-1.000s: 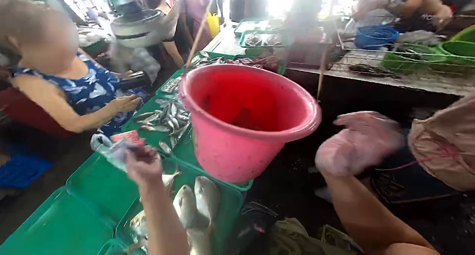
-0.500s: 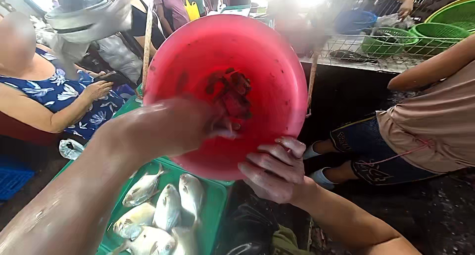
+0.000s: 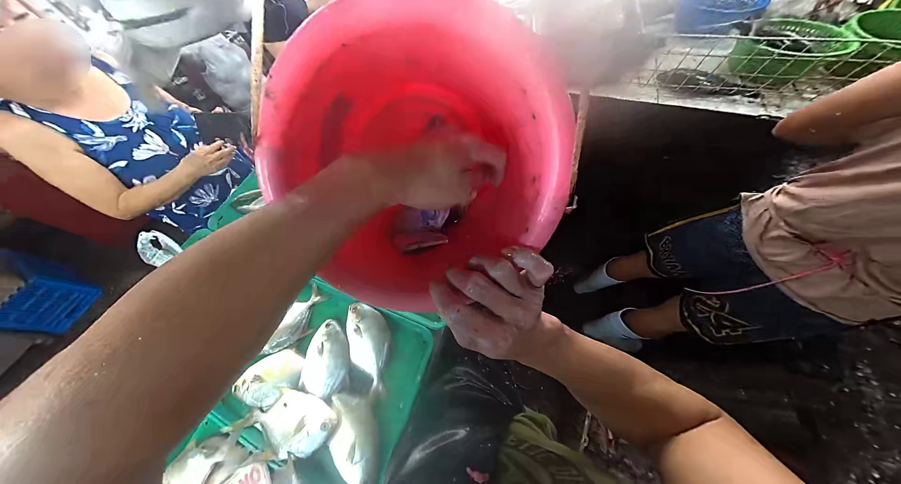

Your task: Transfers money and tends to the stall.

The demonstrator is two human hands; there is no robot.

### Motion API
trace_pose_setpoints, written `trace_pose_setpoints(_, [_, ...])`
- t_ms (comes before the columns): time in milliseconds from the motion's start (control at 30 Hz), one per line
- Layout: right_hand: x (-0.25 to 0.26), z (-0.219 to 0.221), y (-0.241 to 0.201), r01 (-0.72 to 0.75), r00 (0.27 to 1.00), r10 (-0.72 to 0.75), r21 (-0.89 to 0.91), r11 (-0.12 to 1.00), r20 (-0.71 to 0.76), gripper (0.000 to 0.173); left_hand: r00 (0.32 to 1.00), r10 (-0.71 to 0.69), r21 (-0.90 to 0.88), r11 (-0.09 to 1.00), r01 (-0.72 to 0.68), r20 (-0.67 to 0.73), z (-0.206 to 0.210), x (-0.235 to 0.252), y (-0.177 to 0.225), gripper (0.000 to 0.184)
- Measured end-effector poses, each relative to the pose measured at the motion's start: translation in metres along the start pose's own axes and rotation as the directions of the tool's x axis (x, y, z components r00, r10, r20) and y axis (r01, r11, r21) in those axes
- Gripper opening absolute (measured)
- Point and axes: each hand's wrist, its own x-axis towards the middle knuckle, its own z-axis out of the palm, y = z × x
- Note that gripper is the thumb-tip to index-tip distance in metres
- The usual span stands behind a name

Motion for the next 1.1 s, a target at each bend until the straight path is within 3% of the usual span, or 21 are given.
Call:
trace_pose_setpoints(100, [-0.001,0.0,-0.003,-0.01,1.0,0.011,-0.006,1.0,0.011,0.016,0.955,-0.209,-0.083,0.97,0.231,0.211,0.011,-0.02,-0.005,0.03])
trace_pose_setpoints(167, [-0.001,-0.002,-0.005,0.002,0.999,-0.003,0.014,1.0,0.049,0.018,0.901,-0.327,0.055,0.944,0.325,0.286,0.015,-0.036,-0.013,0.036])
trace_pose_setpoints(300, [-0.002,0.004,-0.013,0.007,0.993,-0.013,0.048,0.999,0.118,0.021,0.873,-0.421,0.391,0.867,0.308,0.245,0.026,-0.051,-0.034,0.025])
trace_pose_setpoints(367, [-0.002,0.009,-0.014,0.01,0.993,-0.015,0.043,0.999,0.114,0.019,0.898,-0.395,0.467,0.842,0.27,0.194,0.033,-0.055,-0.038,0.025])
trace_pose_setpoints(433, [-0.003,0.013,-0.015,0.013,0.994,-0.017,0.037,0.999,0.111,0.019,0.905,-0.39,0.482,0.834,0.27,0.168,0.036,-0.056,-0.038,0.04])
trace_pose_setpoints(500, [-0.002,0.017,-0.015,0.004,0.996,-0.006,0.025,1.0,0.094,0.018,0.915,-0.38,0.48,0.833,0.275,0.136,0.037,-0.053,-0.04,0.044])
trace_pose_setpoints(633, [0.002,0.025,-0.012,-0.024,0.998,0.024,-0.005,1.0,0.051,0.017,0.949,-0.309,0.455,0.855,0.247,0.068,0.034,-0.03,-0.036,0.029])
trace_pose_setpoints(700, [0.005,0.029,-0.009,-0.018,0.999,0.019,-0.002,1.0,0.043,0.015,0.959,-0.277,0.501,0.84,0.208,0.065,0.031,-0.013,-0.032,0.031])
trace_pose_setpoints(833, [0.003,0.034,-0.003,-0.019,0.999,0.016,0.051,0.999,0.052,0.014,0.927,-0.341,0.596,0.781,0.187,0.155,0.029,0.008,-0.034,0.022])
trace_pose_setpoints(1100, [-0.001,0.035,0.011,-0.019,0.998,0.016,0.036,0.999,0.065,0.014,0.923,-0.36,0.625,0.755,0.201,0.138,0.039,0.02,-0.058,0.013])
